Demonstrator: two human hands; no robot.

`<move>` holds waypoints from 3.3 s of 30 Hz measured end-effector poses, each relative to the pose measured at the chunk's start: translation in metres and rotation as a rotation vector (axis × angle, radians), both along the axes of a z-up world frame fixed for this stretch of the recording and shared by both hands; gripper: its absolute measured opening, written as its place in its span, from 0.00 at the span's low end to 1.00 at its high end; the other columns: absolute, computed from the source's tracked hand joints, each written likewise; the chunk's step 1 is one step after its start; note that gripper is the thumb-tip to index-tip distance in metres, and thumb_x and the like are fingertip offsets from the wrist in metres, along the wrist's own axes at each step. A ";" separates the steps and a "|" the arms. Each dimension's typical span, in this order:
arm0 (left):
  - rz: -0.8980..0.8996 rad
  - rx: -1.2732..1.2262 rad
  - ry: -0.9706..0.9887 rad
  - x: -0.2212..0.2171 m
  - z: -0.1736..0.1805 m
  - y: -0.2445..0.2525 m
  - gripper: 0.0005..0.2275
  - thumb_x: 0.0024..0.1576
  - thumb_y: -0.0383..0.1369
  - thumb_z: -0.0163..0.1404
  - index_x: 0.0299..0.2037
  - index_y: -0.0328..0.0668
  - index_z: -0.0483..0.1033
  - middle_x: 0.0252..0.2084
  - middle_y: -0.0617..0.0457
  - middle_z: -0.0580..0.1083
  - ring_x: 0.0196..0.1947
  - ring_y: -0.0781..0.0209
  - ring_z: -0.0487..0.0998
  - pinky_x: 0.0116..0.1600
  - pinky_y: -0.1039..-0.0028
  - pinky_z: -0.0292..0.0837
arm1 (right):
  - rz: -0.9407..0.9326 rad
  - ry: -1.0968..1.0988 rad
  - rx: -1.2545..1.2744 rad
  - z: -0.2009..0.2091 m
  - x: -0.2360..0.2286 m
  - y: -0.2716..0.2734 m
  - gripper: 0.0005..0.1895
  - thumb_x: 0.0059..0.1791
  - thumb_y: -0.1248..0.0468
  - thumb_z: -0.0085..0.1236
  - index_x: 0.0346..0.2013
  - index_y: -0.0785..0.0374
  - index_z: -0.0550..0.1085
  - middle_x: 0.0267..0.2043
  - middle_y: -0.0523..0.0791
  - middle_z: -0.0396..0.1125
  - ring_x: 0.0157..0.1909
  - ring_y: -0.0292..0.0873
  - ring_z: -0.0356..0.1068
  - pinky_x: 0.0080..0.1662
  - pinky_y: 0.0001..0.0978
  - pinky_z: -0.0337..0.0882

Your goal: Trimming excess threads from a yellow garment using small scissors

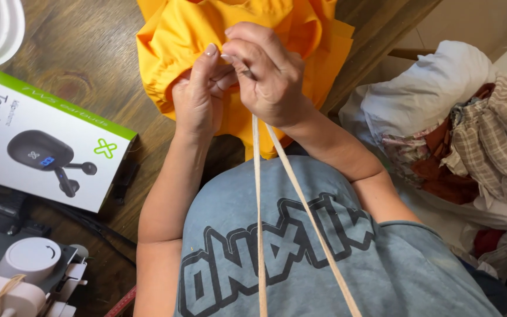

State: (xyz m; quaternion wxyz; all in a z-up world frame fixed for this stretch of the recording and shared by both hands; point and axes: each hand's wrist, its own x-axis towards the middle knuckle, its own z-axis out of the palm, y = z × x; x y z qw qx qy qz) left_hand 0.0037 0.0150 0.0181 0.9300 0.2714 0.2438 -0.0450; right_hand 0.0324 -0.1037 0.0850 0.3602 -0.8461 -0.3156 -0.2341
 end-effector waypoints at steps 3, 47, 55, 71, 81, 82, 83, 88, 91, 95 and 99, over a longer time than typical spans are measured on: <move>0.009 0.044 -0.036 -0.001 -0.004 0.000 0.07 0.59 0.31 0.56 0.37 0.33 0.78 0.33 0.46 0.80 0.34 0.56 0.82 0.44 0.65 0.85 | 0.015 -0.012 0.034 -0.003 0.000 -0.003 0.13 0.60 0.70 0.42 0.38 0.68 0.76 0.49 0.49 0.68 0.39 0.47 0.77 0.40 0.35 0.78; 0.130 -0.023 -0.089 0.009 0.009 0.002 0.11 0.56 0.38 0.56 0.28 0.38 0.77 0.30 0.42 0.81 0.32 0.54 0.84 0.43 0.70 0.82 | 0.057 0.838 0.088 0.025 -0.025 0.007 0.13 0.62 0.59 0.40 0.41 0.66 0.58 0.24 0.46 0.69 0.17 0.37 0.68 0.20 0.22 0.66; 0.066 0.005 -0.070 0.007 0.036 0.005 0.20 0.56 0.38 0.52 0.18 0.51 0.52 0.15 0.60 0.54 0.12 0.68 0.58 0.20 0.77 0.57 | 0.074 0.796 0.147 0.019 -0.018 0.014 0.10 0.61 0.64 0.40 0.38 0.67 0.60 0.21 0.46 0.67 0.16 0.37 0.66 0.19 0.24 0.66; 0.081 -0.038 -0.047 0.008 0.027 0.001 0.17 0.55 0.38 0.52 0.19 0.48 0.57 0.15 0.56 0.60 0.15 0.66 0.66 0.22 0.77 0.68 | 0.077 0.813 0.168 0.016 -0.018 0.012 0.10 0.61 0.65 0.41 0.37 0.65 0.58 0.19 0.45 0.67 0.14 0.36 0.65 0.20 0.24 0.64; 0.074 -0.018 -0.074 0.008 0.021 0.001 0.16 0.56 0.38 0.52 0.20 0.43 0.63 0.17 0.49 0.70 0.14 0.61 0.70 0.20 0.74 0.68 | 0.063 0.804 0.148 0.009 -0.017 0.010 0.10 0.61 0.64 0.41 0.38 0.65 0.59 0.18 0.44 0.66 0.14 0.36 0.65 0.19 0.24 0.64; 0.082 -0.026 -0.065 0.008 0.023 0.000 0.16 0.56 0.38 0.52 0.20 0.46 0.60 0.16 0.54 0.63 0.15 0.65 0.66 0.21 0.76 0.66 | 0.056 0.810 0.143 0.009 -0.016 0.010 0.10 0.61 0.64 0.42 0.38 0.64 0.59 0.19 0.44 0.66 0.14 0.36 0.65 0.19 0.24 0.64; 0.090 -0.033 -0.054 0.008 0.024 0.000 0.18 0.55 0.38 0.53 0.19 0.50 0.56 0.15 0.60 0.55 0.15 0.68 0.61 0.22 0.78 0.65 | 0.048 0.817 0.138 0.008 -0.017 0.010 0.09 0.61 0.64 0.42 0.37 0.63 0.59 0.19 0.44 0.67 0.14 0.36 0.65 0.19 0.24 0.64; 0.049 -0.027 -0.092 0.007 0.029 -0.001 0.17 0.57 0.39 0.51 0.19 0.44 0.58 0.14 0.51 0.63 0.08 0.60 0.61 0.13 0.73 0.56 | 0.044 0.790 0.172 0.009 -0.017 0.012 0.10 0.61 0.63 0.41 0.38 0.65 0.59 0.19 0.45 0.66 0.14 0.37 0.65 0.19 0.24 0.64; 0.031 -0.062 -0.115 0.006 0.035 -0.002 0.18 0.57 0.40 0.49 0.20 0.36 0.61 0.11 0.46 0.59 0.06 0.56 0.59 0.09 0.70 0.52 | 0.040 0.789 0.212 0.009 -0.017 0.013 0.11 0.61 0.63 0.40 0.37 0.66 0.59 0.19 0.45 0.66 0.13 0.37 0.63 0.18 0.24 0.64; -0.008 -0.150 -0.181 0.005 0.037 -0.001 0.19 0.60 0.41 0.49 0.32 0.24 0.73 0.16 0.35 0.64 0.08 0.48 0.60 0.10 0.61 0.58 | 0.105 0.714 0.424 0.007 -0.018 0.011 0.10 0.62 0.63 0.36 0.42 0.68 0.58 0.23 0.51 0.65 0.17 0.40 0.63 0.21 0.26 0.64; 0.078 -0.046 -0.117 0.006 -0.003 -0.003 0.16 0.60 0.39 0.55 0.42 0.26 0.81 0.42 0.29 0.81 0.42 0.46 0.85 0.51 0.63 0.84 | 0.103 0.674 0.416 0.019 -0.017 0.003 0.10 0.63 0.62 0.34 0.44 0.67 0.57 0.24 0.52 0.65 0.17 0.41 0.63 0.22 0.26 0.63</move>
